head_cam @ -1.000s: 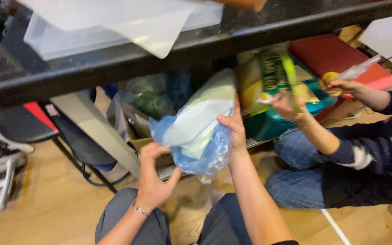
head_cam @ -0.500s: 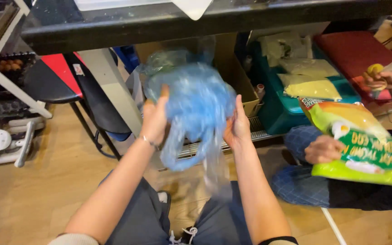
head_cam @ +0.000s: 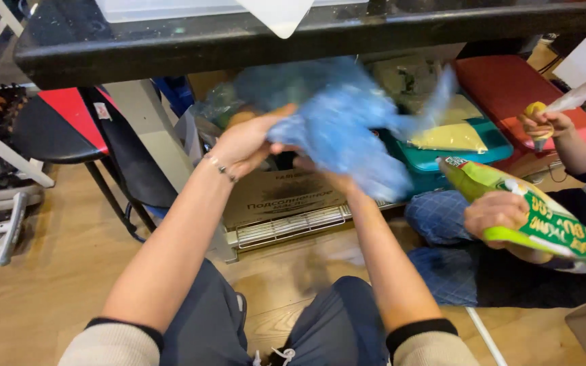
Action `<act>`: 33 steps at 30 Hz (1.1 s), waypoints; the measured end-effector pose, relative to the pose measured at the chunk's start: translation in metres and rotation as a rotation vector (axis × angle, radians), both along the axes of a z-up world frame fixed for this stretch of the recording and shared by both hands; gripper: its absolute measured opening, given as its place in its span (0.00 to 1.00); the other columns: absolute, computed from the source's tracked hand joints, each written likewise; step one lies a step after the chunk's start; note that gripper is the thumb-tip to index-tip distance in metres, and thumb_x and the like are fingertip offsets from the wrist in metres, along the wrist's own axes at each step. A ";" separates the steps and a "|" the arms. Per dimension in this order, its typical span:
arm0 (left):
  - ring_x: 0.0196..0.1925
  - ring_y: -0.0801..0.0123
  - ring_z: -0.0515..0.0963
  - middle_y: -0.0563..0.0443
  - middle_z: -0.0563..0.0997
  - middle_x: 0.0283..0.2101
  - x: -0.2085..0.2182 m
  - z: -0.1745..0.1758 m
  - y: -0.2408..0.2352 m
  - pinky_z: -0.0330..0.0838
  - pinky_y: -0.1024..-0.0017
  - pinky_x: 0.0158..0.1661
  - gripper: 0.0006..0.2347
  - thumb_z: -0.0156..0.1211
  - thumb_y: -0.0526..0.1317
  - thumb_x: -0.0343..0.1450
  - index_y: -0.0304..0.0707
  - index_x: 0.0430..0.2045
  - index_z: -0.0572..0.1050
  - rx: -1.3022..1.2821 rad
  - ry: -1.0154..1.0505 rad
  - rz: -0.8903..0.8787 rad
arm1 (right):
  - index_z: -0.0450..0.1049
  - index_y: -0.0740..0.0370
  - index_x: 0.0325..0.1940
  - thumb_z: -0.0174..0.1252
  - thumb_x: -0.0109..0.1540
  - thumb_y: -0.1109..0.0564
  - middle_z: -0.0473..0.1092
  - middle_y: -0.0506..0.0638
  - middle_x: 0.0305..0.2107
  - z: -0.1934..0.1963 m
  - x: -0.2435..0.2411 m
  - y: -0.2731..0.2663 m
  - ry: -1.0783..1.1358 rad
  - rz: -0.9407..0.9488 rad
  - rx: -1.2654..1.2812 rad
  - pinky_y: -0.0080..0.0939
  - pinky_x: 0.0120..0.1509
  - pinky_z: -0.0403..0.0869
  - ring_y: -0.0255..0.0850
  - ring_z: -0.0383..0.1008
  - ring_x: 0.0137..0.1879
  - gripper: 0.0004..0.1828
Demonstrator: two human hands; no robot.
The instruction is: The person sits on the floor and rummages through a cardboard box under a counter, pulling out a package of food. They stand up, place the package on the counter, and then move a metal bowl and a plastic container of cookies to a digital scale.
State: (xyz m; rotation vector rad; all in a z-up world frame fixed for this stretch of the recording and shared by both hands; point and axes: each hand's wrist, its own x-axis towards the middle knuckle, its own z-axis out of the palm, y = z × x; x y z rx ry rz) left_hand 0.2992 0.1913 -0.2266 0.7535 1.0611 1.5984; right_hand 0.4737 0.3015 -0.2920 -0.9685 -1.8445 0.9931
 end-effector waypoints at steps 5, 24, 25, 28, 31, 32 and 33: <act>0.55 0.60 0.89 0.45 0.89 0.58 -0.003 0.051 0.013 0.86 0.55 0.58 0.29 0.69 0.59 0.76 0.38 0.66 0.79 0.014 0.660 -0.081 | 0.70 0.26 0.79 0.72 0.62 0.25 0.72 0.54 0.70 -0.043 -0.028 0.095 -0.042 -0.412 -0.176 0.59 0.80 0.74 0.57 0.76 0.75 0.42; 0.77 0.36 0.72 0.39 0.74 0.73 -0.112 -0.083 0.077 0.71 0.27 0.67 0.43 0.81 0.51 0.63 0.65 0.78 0.67 -0.567 1.354 0.178 | 0.72 0.58 0.67 0.67 0.74 0.54 0.73 0.50 0.50 -0.007 -0.035 0.063 1.159 -0.690 -0.328 0.47 0.58 0.78 0.42 0.76 0.51 0.20; 0.77 0.36 0.72 0.39 0.74 0.73 -0.110 -0.080 0.070 0.71 0.27 0.67 0.43 0.81 0.51 0.63 0.65 0.78 0.67 -0.567 1.357 0.180 | 0.72 0.58 0.67 0.67 0.74 0.54 0.73 0.50 0.50 -0.009 -0.043 0.070 1.163 -0.688 -0.330 0.47 0.58 0.78 0.42 0.76 0.51 0.20; 0.67 0.31 0.83 0.35 0.83 0.69 -0.120 -0.087 0.066 0.81 0.44 0.61 0.24 0.57 0.53 0.77 0.54 0.69 0.83 -0.507 1.365 0.200 | 0.71 0.58 0.69 0.67 0.73 0.54 0.73 0.52 0.52 -0.015 -0.074 0.090 1.101 -0.651 -0.295 0.48 0.61 0.77 0.44 0.75 0.54 0.22; 0.56 0.43 0.91 0.39 0.91 0.55 -0.141 -0.113 0.074 0.91 0.41 0.45 0.18 0.68 0.57 0.79 0.56 0.61 0.88 -0.509 1.356 0.744 | 0.70 0.59 0.71 0.67 0.71 0.55 0.72 0.54 0.55 -0.027 -0.109 0.104 0.985 -0.598 -0.236 0.51 0.64 0.75 0.47 0.73 0.58 0.25; 0.51 0.38 0.90 0.37 0.90 0.48 -0.135 -0.103 0.067 0.88 0.44 0.46 0.15 0.70 0.46 0.75 0.48 0.55 0.88 -0.107 1.286 0.983 | 0.70 0.60 0.72 0.66 0.70 0.55 0.71 0.55 0.56 -0.034 -0.116 0.107 0.920 -0.571 -0.205 0.52 0.66 0.74 0.48 0.72 0.59 0.26; 0.45 0.34 0.89 0.35 0.89 0.41 -0.130 -0.094 0.059 0.84 0.46 0.47 0.12 0.71 0.36 0.71 0.40 0.49 0.88 0.303 1.174 1.192 | 0.69 0.60 0.73 0.66 0.70 0.55 0.71 0.57 0.58 -0.041 -0.123 0.110 0.855 -0.544 -0.174 0.53 0.68 0.73 0.49 0.72 0.61 0.28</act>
